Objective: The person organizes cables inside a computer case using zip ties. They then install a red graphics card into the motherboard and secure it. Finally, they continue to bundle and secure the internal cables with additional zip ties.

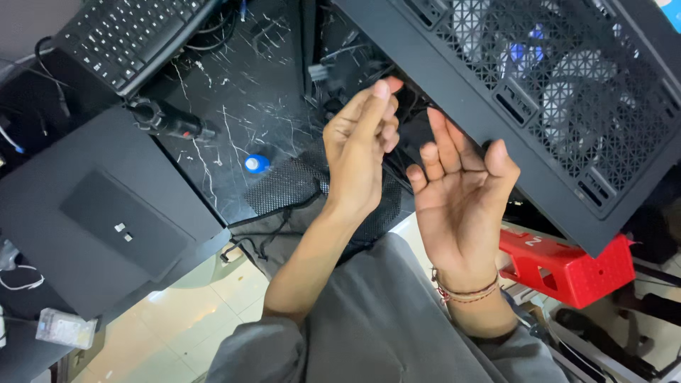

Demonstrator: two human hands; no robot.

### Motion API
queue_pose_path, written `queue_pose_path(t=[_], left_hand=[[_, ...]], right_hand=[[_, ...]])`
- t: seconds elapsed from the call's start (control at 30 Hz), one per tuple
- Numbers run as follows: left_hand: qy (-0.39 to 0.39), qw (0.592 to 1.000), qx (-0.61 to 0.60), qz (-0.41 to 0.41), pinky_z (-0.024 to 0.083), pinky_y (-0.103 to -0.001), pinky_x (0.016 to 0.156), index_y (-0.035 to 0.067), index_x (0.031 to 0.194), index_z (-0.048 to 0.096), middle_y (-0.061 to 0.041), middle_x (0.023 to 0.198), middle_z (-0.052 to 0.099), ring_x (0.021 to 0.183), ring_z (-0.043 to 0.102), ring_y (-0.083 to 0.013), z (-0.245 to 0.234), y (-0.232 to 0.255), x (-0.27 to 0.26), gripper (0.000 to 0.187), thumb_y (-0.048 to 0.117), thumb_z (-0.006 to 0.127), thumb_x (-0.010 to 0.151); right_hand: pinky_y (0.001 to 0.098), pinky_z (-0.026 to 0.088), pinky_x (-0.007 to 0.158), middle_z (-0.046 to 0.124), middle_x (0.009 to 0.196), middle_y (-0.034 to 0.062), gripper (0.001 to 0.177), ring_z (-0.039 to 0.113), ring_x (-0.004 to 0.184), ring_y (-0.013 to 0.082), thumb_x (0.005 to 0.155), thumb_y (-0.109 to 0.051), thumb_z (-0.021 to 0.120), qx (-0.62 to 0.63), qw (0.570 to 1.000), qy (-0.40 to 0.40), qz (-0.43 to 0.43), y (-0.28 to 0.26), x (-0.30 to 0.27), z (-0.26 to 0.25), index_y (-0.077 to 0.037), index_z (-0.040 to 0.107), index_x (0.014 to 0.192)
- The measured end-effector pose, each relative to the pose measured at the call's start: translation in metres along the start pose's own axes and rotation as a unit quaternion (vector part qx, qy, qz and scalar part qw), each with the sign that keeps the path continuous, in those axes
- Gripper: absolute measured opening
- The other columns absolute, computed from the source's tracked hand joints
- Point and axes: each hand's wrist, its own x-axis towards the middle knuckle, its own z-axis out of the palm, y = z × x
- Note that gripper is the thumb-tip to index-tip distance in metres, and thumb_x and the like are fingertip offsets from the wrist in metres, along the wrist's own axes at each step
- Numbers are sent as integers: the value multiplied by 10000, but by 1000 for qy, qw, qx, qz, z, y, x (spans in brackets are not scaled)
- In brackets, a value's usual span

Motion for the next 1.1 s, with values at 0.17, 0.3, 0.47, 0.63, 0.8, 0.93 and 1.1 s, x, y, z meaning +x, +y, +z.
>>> queue_pose_path(t=[0.17,0.3,0.47,0.63,0.8,0.93,1.1], left_hand=[[-36,998,-43,16,330,-227,596,-42,1149,755,26,783,499,651,423,-60,5,4,4,367,305,750,1029],[-43,995,-79,-33,393,-243,559,-42,1222,749,27,821,528,626,459,-78,0,4,0,391,297,762,1028],[-45,994,-93,-42,388,-240,560,-46,1259,711,9,865,538,620,444,-72,3,5,-3,427,305,753,1020],[-64,987,-139,-47,353,-219,539,81,978,672,0,846,510,585,400,-60,7,7,1,203,259,764,1012],[-77,990,-106,-43,453,-265,531,-71,1279,693,-88,899,627,561,504,-141,-8,2,3,420,270,733,1038],[-76,997,-23,-9,432,-226,585,-95,1452,680,-66,899,667,612,494,-116,-33,-5,-8,528,275,680,1076],[117,857,305,398,537,-240,824,147,1238,708,16,1113,711,861,645,-81,-78,-6,-3,182,177,783,1076]], right_hand=[[348,552,803,732,1525,196,537,775,1003,190,1012,-434,681,1,1000,2,0,0,1,1,2,773,1312],[354,580,843,718,1543,195,511,775,1046,192,1038,-410,673,6,1000,-18,5,0,-2,-2,5,777,1316],[348,567,841,721,1541,180,534,771,1033,183,1027,-410,674,8,1000,-16,9,-1,0,-1,6,758,1351],[322,569,801,694,1578,217,540,770,1018,166,1019,-397,679,-2,1000,-13,-4,0,0,-1,29,754,1343],[367,578,817,713,1555,177,571,777,1074,207,1043,-495,644,-5,1000,-18,-7,5,1,-4,-25,764,1344],[379,583,901,661,1626,178,657,757,1165,219,1019,-596,632,-5,998,-53,22,4,-1,-17,-68,773,1385],[374,561,947,572,1719,189,585,723,1226,203,1111,-551,605,-51,994,-92,-16,2,-9,-26,-110,730,1473]])
